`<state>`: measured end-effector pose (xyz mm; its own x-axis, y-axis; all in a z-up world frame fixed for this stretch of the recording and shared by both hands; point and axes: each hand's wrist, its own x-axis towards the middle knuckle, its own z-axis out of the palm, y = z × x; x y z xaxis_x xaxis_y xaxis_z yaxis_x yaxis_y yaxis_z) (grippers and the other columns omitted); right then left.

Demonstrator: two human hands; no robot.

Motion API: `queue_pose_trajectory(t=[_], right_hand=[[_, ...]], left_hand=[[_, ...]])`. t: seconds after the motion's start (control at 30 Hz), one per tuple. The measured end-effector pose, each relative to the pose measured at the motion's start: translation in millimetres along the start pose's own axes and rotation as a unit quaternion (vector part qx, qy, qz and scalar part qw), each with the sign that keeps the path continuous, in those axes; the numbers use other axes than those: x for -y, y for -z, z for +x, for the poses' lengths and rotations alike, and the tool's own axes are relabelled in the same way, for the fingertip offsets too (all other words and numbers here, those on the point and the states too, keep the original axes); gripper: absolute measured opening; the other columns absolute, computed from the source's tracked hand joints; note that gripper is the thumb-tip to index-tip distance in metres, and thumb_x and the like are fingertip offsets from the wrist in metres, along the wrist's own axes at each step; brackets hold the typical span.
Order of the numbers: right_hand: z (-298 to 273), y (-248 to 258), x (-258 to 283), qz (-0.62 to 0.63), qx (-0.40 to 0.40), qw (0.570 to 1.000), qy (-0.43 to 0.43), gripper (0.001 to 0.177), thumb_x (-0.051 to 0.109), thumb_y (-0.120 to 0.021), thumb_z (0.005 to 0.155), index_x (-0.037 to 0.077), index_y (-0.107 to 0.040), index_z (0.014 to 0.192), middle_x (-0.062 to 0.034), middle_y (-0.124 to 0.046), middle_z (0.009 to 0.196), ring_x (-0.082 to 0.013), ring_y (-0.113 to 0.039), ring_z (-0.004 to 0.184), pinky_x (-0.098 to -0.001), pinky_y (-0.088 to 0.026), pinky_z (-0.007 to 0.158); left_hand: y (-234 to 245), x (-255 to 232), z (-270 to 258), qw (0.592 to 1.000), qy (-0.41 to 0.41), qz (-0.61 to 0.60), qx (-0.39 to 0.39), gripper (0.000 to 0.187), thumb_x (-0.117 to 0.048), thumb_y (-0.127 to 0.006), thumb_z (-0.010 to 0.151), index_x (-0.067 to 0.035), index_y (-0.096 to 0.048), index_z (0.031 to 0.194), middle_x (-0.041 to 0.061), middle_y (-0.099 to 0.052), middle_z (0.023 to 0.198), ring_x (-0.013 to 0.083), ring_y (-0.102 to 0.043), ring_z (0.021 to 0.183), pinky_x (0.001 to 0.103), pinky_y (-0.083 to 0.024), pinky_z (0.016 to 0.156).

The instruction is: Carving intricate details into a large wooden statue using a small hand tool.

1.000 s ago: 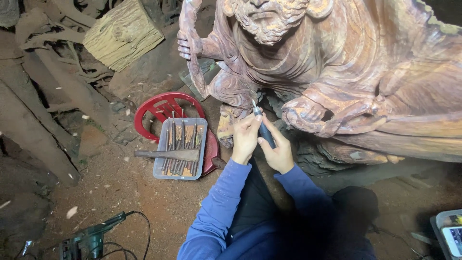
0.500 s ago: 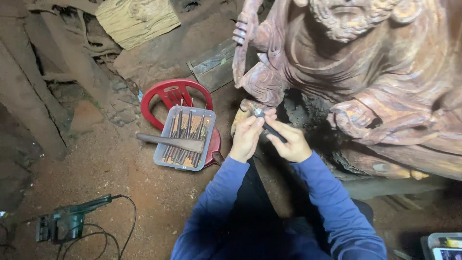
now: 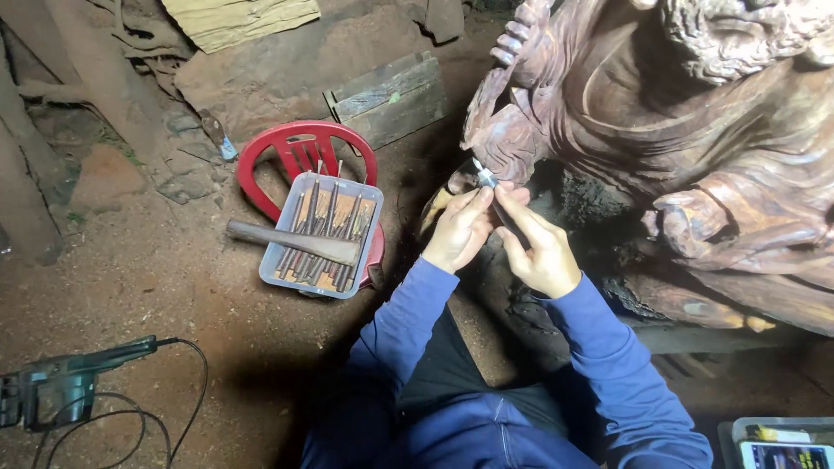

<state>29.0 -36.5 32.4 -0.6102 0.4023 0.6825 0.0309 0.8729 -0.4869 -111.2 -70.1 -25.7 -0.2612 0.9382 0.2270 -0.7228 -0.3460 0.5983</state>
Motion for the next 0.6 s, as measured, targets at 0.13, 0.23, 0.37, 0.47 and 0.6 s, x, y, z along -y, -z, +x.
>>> queue_pose_trajectory(t=[0.13, 0.23, 0.37, 0.47, 0.6], right_hand=[[2, -5, 5, -0.006, -0.009, 1.0, 0.01, 0.046, 0.006, -0.067, 0.094, 0.005, -0.063, 0.14, -0.0226, -0.07, 0.128, -0.04, -0.068, 0.111, -0.0475, -0.058, 0.087], [2, -10, 7, -0.003, -0.015, 1.0, 0.018, 0.046, 0.007, -0.067, 0.095, 0.003, -0.063, 0.14, -0.0234, -0.068, 0.131, -0.0401, -0.068, 0.113, -0.047, -0.058, 0.089], [2, -16, 9, -0.003, -0.011, 1.0, 0.004, 0.046, 0.007, -0.066, 0.095, 0.003, -0.062, 0.141, -0.0244, -0.068, 0.131, -0.0422, -0.067, 0.113, -0.0491, -0.058, 0.088], [3, -19, 12, 0.0, -0.014, 1.0, -0.005, 0.047, 0.009, -0.066, 0.096, 0.004, -0.061, 0.142, -0.0239, -0.067, 0.132, -0.0421, -0.066, 0.114, -0.0494, -0.058, 0.088], [8, -18, 16, 0.002, -0.019, 1.0, -0.001, 0.047, 0.009, -0.066, 0.096, 0.004, -0.061, 0.142, -0.0245, -0.067, 0.131, -0.0426, -0.066, 0.114, -0.0503, -0.058, 0.088]], left_hand=[[1, -3, 4, 1.0, -0.014, -0.019, -0.003, 0.027, -0.017, -0.058, 0.107, 0.0, -0.068, 0.126, 0.026, -0.067, 0.124, 0.0372, -0.066, 0.116, 0.056, -0.052, 0.102], [-6, -13, 1, 1.0, -0.03, -0.003, -0.006, 0.026, -0.017, -0.058, 0.107, 0.001, -0.071, 0.121, 0.024, -0.07, 0.119, 0.0323, -0.067, 0.114, 0.051, -0.054, 0.1], [5, -11, 1, 1.0, -0.019, -0.022, -0.007, 0.026, -0.016, -0.059, 0.107, 0.002, -0.071, 0.12, 0.025, -0.069, 0.12, 0.0341, -0.066, 0.115, 0.052, -0.052, 0.102], [9, -12, 2, 1.0, -0.015, -0.01, 0.002, 0.028, -0.017, -0.058, 0.108, 0.004, -0.07, 0.123, 0.026, -0.068, 0.123, 0.0346, -0.064, 0.119, 0.052, -0.051, 0.105], [7, -18, 3, 1.0, -0.018, 0.006, 0.013, 0.032, -0.019, -0.058, 0.107, 0.005, -0.068, 0.125, 0.028, -0.066, 0.125, 0.0364, -0.062, 0.122, 0.052, -0.049, 0.106]])
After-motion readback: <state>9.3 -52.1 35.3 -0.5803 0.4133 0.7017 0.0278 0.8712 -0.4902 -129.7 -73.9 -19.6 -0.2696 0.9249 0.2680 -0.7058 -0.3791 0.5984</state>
